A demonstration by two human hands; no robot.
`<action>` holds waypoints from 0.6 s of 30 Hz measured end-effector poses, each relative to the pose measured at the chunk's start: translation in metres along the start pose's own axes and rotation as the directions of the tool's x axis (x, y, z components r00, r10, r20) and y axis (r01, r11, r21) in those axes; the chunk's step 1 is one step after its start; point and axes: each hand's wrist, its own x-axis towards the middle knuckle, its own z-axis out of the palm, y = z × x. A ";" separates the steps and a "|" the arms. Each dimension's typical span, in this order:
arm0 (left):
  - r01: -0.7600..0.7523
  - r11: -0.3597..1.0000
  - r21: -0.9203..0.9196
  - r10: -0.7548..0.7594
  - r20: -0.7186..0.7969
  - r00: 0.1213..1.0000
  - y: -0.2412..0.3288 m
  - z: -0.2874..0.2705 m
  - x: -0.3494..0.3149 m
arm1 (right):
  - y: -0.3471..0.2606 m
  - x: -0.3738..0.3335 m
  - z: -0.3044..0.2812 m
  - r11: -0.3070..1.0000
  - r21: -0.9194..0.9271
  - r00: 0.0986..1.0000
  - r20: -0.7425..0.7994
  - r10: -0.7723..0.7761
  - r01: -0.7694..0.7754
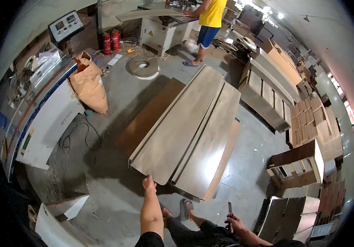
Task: Trimming the excess laminate or veneer from the edge of a wood panel using a utility knife.
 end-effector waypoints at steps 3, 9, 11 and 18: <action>0.039 0.998 -0.040 -0.034 0.125 0.992 -0.005 0.001 -0.027 | -0.003 0.015 -0.010 0.992 0.108 0.994 -0.082 0.075 -0.066; 0.017 0.986 -0.164 -0.020 -0.019 1.000 -0.061 -0.042 -0.133 | -0.058 0.091 -0.002 0.967 0.056 0.968 -0.059 -0.244 0.247; -0.040 0.978 -0.205 0.033 -0.039 0.999 -0.090 -0.059 -0.187 | -0.085 0.128 -0.002 0.964 0.111 0.970 0.010 -0.244 0.242; -0.834 0.488 -0.257 0.754 -0.357 0.551 -0.297 -0.226 -0.304 | -0.166 0.311 0.046 0.915 0.293 0.933 0.146 -0.329 0.277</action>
